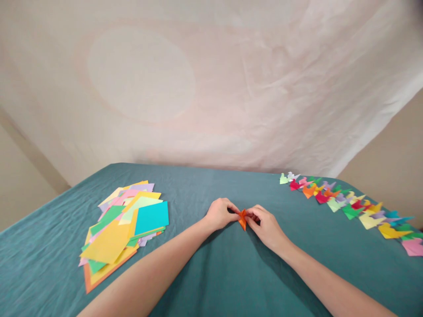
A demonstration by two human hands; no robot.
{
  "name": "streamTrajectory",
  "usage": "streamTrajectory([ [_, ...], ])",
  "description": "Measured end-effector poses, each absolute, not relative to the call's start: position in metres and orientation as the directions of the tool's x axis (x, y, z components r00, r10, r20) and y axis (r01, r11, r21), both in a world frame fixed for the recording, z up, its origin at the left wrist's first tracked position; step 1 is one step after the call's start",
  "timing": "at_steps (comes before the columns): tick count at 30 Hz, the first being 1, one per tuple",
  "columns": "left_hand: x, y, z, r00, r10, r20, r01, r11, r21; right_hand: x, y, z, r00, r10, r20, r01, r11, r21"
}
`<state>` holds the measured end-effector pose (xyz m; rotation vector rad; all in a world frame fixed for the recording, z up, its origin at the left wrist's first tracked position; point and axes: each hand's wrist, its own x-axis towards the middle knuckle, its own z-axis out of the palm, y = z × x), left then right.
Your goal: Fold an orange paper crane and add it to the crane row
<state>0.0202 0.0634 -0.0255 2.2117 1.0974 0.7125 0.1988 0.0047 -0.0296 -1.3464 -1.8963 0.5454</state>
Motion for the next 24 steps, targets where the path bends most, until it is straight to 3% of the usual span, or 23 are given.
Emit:
streamTrajectory([
  [10, 0.0143, 0.0674, -0.0237, 0.648, 0.722, 0.244, 0.416, -0.604, 0.680, 0.1981, 0.0028, -0.0280, -0.198, 0.914, 0.355, 0.641, 0.394, -0.658],
  [24, 0.0166, 0.0620, -0.0257, 0.633, 0.713, 0.301, 0.419, -0.643, 0.642, 0.1967, -0.0002, -0.0269, -0.204, 0.909, 0.365, 0.630, 0.407, -0.662],
])
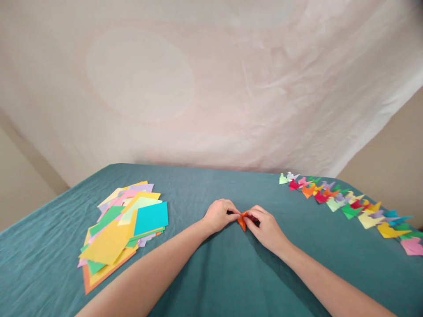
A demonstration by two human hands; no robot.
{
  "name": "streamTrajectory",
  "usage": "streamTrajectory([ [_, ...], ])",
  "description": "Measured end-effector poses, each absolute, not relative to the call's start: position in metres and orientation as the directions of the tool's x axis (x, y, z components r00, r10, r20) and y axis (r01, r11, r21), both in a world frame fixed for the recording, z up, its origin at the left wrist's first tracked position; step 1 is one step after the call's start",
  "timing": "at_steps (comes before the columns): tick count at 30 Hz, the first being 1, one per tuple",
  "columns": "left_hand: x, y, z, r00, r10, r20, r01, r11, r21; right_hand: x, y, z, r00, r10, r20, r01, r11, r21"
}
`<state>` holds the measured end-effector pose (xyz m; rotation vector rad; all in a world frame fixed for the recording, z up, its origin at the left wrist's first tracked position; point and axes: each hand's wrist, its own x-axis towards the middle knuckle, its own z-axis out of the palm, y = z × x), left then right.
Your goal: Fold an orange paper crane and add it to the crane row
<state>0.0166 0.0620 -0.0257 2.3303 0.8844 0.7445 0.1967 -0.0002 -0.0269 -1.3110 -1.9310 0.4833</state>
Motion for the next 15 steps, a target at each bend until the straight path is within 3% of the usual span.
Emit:
streamTrajectory([
  [15, 0.0179, 0.0598, -0.0269, 0.609, 0.719, 0.336, 0.452, -0.662, 0.597, 0.1897, 0.0017, -0.0234, -0.148, 0.905, 0.399, 0.641, 0.395, -0.658],
])
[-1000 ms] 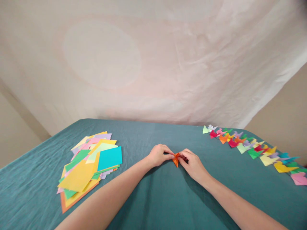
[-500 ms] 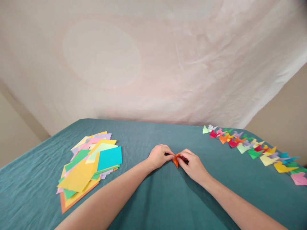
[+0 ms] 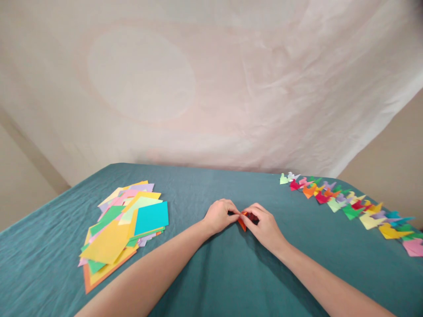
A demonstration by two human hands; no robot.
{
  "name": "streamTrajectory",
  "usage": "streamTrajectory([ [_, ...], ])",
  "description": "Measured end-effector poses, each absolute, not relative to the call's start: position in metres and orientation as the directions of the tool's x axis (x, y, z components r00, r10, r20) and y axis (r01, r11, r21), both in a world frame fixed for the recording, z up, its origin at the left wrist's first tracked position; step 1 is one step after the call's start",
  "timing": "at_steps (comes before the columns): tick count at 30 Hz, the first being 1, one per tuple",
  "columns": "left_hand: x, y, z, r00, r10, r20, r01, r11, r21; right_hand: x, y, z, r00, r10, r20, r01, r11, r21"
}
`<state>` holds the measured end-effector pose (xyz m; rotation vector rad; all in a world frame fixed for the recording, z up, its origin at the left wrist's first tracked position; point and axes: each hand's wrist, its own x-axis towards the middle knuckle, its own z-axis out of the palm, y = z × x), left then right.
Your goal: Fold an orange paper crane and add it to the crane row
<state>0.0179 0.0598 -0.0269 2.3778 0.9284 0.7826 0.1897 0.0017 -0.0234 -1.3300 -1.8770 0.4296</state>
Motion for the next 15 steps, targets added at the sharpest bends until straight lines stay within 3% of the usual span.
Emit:
streamTrajectory([
  [15, 0.0175, 0.0588, -0.0269, 0.609, 0.715, 0.342, 0.459, -0.670, 0.584, 0.1891, 0.0002, -0.0223, -0.154, 0.891, 0.427, 0.609, 0.426, -0.668],
])
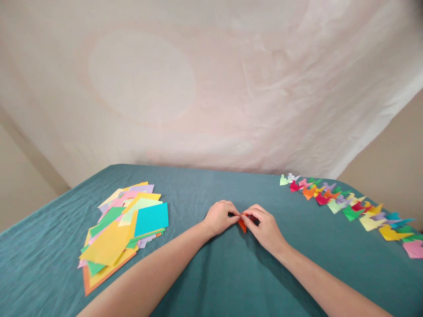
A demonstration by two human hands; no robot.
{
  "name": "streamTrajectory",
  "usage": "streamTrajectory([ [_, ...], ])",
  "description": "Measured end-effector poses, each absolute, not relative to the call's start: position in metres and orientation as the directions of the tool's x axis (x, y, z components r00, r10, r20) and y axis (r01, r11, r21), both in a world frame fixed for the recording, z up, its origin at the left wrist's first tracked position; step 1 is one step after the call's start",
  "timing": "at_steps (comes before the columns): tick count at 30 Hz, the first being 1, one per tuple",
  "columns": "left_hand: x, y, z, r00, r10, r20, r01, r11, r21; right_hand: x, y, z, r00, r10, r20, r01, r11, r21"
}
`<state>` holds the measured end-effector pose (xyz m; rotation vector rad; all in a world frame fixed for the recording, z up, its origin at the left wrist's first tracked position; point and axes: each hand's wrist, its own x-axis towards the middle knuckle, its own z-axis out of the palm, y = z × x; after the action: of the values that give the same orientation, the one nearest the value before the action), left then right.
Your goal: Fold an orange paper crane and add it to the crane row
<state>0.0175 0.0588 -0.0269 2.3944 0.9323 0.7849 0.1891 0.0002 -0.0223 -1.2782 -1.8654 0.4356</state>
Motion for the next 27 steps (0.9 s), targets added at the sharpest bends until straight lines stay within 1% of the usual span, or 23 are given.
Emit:
streamTrajectory([
  [15, 0.016, 0.057, -0.025, 0.605, 0.710, 0.360, 0.487, -0.687, 0.539, 0.189, -0.001, -0.021, -0.183, 0.877, 0.445, 0.573, 0.462, -0.676],
  [23, 0.013, 0.052, -0.022, 0.598, 0.707, 0.378, 0.515, -0.700, 0.495, 0.199, 0.002, -0.029, -0.227, 0.880, 0.417, 0.631, 0.459, -0.626],
  [25, 0.011, 0.051, -0.020, 0.624, 0.683, 0.380, 0.521, -0.726, 0.449, 0.202, 0.004, -0.031, -0.246, 0.882, 0.402, 0.651, 0.457, -0.606],
  [27, 0.010, 0.050, -0.017, 0.670, 0.638, 0.380, 0.528, -0.769, 0.361, 0.205, 0.004, -0.031, -0.265, 0.881, 0.391, 0.670, 0.460, -0.583],
])
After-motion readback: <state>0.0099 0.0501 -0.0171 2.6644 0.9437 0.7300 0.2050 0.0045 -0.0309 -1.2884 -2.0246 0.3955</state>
